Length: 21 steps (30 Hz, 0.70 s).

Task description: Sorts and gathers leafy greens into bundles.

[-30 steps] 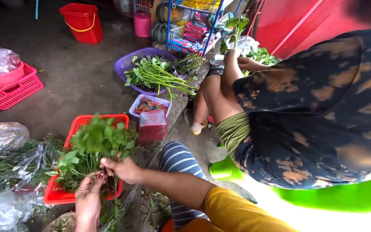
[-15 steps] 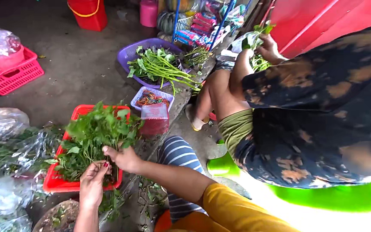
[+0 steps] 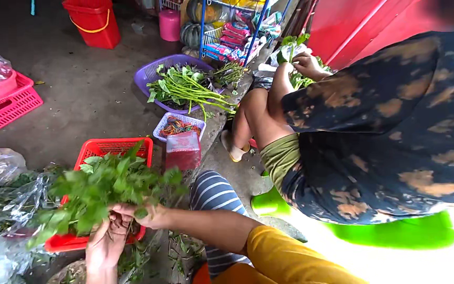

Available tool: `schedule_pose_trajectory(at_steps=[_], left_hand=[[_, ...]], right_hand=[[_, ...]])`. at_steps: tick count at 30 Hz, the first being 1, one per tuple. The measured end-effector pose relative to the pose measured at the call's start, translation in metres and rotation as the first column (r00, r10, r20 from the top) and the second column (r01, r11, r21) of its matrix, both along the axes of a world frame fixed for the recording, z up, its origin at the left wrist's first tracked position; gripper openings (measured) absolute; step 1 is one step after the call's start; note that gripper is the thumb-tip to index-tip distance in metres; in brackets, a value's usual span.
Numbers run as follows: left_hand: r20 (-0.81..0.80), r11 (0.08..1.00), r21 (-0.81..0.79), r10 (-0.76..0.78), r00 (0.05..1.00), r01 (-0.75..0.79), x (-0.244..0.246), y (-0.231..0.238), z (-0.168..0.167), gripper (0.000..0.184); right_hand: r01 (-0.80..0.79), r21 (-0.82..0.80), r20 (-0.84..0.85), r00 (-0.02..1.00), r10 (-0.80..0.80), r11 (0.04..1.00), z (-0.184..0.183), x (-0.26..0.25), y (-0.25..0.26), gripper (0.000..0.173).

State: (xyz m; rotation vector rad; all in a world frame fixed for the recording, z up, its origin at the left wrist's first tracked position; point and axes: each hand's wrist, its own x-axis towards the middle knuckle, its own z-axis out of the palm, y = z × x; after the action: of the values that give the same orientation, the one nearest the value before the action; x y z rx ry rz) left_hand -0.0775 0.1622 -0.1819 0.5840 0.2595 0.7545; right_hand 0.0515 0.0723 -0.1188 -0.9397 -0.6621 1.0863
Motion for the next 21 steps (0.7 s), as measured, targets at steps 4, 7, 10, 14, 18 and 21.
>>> schedule_pose_trajectory(at_steps=[4,7,10,14,18,21], left_hand=[[0.103,0.971,0.218,-0.125,0.987,0.100,-0.001,0.004,0.002,0.012],[-0.042,0.933,0.341,-0.106,0.993,0.114,-0.006,0.003,0.000,0.015],[-0.223,0.925,0.358,-0.044,0.974,0.124,-0.007,-0.006,-0.004,0.016],[-0.400,0.957,0.268,0.003,0.917,0.114,-0.004,-0.019,-0.008,0.014],[-0.481,0.985,0.166,0.043,0.876,0.043,0.000,-0.024,-0.003,0.019],[-0.481,0.992,-0.045,0.079,0.873,-0.115,-0.003,-0.027,-0.001,0.025]], right_hand=[[-0.129,-0.068,-0.273,0.956,0.106,0.989,-0.002,0.011,0.010,0.020],[-0.160,-0.163,-0.318,0.943,0.102,0.973,-0.001,0.012,0.011,0.015],[-0.133,-0.323,-0.142,0.986,0.091,0.937,0.000,0.017,0.009,0.018],[-0.097,-0.418,0.285,0.930,0.232,0.903,0.015,0.024,0.000,0.047],[0.005,-0.249,0.476,0.871,0.118,0.969,0.011,0.013,-0.005,0.030],[-0.056,-0.281,0.478,0.858,0.191,0.958,-0.014,0.004,-0.001,0.026]])
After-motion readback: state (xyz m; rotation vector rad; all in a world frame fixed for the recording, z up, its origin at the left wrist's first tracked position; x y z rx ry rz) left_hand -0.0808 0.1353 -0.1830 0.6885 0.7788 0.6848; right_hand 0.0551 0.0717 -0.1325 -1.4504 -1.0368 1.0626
